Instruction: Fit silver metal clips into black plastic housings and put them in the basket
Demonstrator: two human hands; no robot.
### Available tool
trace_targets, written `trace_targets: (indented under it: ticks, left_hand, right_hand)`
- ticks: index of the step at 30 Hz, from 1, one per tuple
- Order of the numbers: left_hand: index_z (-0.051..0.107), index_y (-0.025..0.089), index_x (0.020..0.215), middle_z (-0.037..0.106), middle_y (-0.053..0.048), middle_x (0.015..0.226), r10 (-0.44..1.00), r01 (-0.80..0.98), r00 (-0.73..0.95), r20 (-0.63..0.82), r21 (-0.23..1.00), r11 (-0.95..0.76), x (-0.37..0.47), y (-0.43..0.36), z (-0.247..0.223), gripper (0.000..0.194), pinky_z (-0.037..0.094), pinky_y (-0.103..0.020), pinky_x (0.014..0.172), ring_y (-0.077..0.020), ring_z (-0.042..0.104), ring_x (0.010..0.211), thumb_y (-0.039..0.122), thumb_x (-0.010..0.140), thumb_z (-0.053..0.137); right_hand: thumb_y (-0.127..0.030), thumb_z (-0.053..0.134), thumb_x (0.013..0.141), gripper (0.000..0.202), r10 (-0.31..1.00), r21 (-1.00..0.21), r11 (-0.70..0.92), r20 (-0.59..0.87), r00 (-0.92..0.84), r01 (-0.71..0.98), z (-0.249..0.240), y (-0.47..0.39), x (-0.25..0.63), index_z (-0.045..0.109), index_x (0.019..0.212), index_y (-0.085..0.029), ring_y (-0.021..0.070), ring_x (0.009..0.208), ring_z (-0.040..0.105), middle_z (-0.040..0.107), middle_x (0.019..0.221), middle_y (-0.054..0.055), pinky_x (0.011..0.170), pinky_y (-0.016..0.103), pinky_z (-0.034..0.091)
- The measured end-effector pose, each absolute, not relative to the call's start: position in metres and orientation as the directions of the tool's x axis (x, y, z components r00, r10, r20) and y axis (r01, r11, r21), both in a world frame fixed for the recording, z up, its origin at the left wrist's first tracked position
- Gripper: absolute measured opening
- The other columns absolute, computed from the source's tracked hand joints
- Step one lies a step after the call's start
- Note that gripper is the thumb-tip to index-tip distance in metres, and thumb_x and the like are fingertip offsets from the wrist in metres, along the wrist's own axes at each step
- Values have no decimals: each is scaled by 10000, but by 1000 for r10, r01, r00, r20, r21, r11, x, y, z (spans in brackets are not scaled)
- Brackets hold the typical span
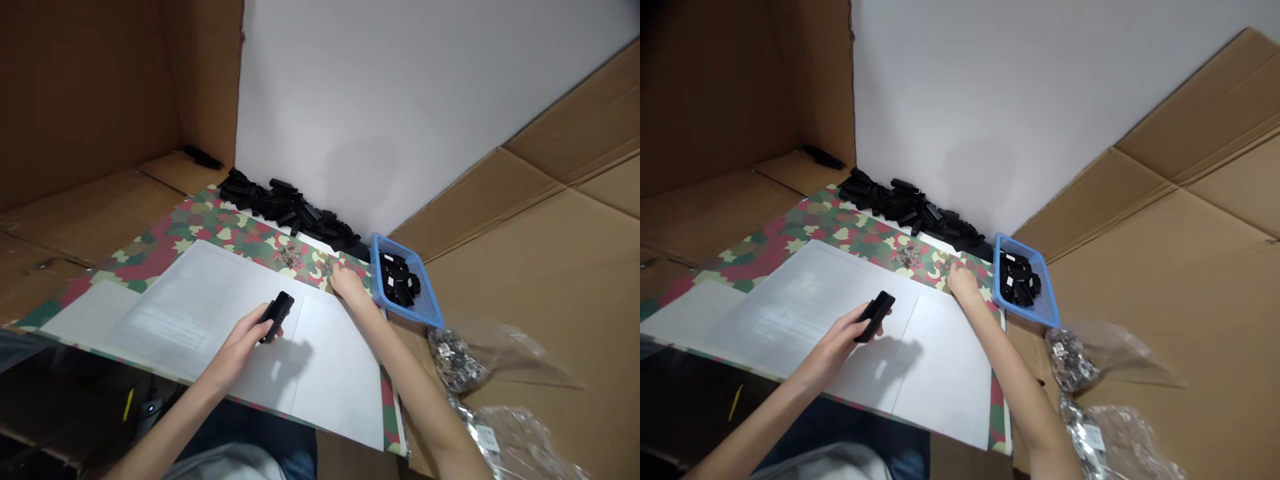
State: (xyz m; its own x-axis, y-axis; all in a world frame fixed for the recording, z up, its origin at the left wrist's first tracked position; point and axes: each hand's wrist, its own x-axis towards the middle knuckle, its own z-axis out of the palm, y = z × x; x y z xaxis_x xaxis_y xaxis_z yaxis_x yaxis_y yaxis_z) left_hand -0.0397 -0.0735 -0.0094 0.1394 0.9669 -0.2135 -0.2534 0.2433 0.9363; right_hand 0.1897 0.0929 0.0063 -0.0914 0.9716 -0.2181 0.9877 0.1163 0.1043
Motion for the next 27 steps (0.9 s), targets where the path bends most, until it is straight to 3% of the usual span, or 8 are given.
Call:
trace_targets:
  ticks: [4,10,15,19,22,27]
  left_hand:
    - [604,183,711,596,-39,765,981,-288,135,-137,942,172,-34,-73,-13,234,366,-283,758,-211,515,796,315,847,467]
    - [596,150,648,592,-59,644,971,-466,189,-150,856,223,-23,-76,-7,353,371,-302,673,-185,481,642,451,808,502]
    - [561,142,644,561,-40,632,959,-637,164,-231,718,282,-16,-74,6,362,335,-279,592,-118,388,547,493,700,623]
    - [539,149,651,486,-1,640,973,-580,109,-201,783,227,-9,-67,8,293,291,-259,567,-102,367,568,390,643,705]
    - [518,165,658,460,22,629,984,-466,83,-158,867,178,-2,-64,6,254,308,-261,591,-115,404,599,335,687,704]
    - [529,176,704,495,35,651,984,-392,113,-141,903,175,3,-65,-1,157,305,-257,571,-111,421,583,252,713,666]
  right_hand:
    - [-87,388,855,265,979,-33,71,-188,-76,997,10,96,203,556,1060,-76,267,843,654,688,885,184,688,303,402]
    - [-228,333,866,193,978,-398,43,-172,-121,916,18,93,219,468,730,-200,173,664,569,595,681,32,626,264,397]
    - [-325,320,861,185,956,-684,41,-185,-228,728,31,63,206,409,734,-224,155,662,583,576,672,1,644,258,463]
    - [-398,457,839,220,891,-877,-11,-226,-394,480,44,17,186,448,715,-215,142,625,571,571,632,-13,642,269,461]
    - [-382,569,803,219,765,-932,-166,-327,-554,321,52,-11,171,490,709,-201,127,577,559,577,599,-24,607,261,435]
    - [-394,625,781,255,687,-913,-257,-402,-605,316,54,-21,160,508,691,-186,122,583,575,599,612,-23,596,246,420]
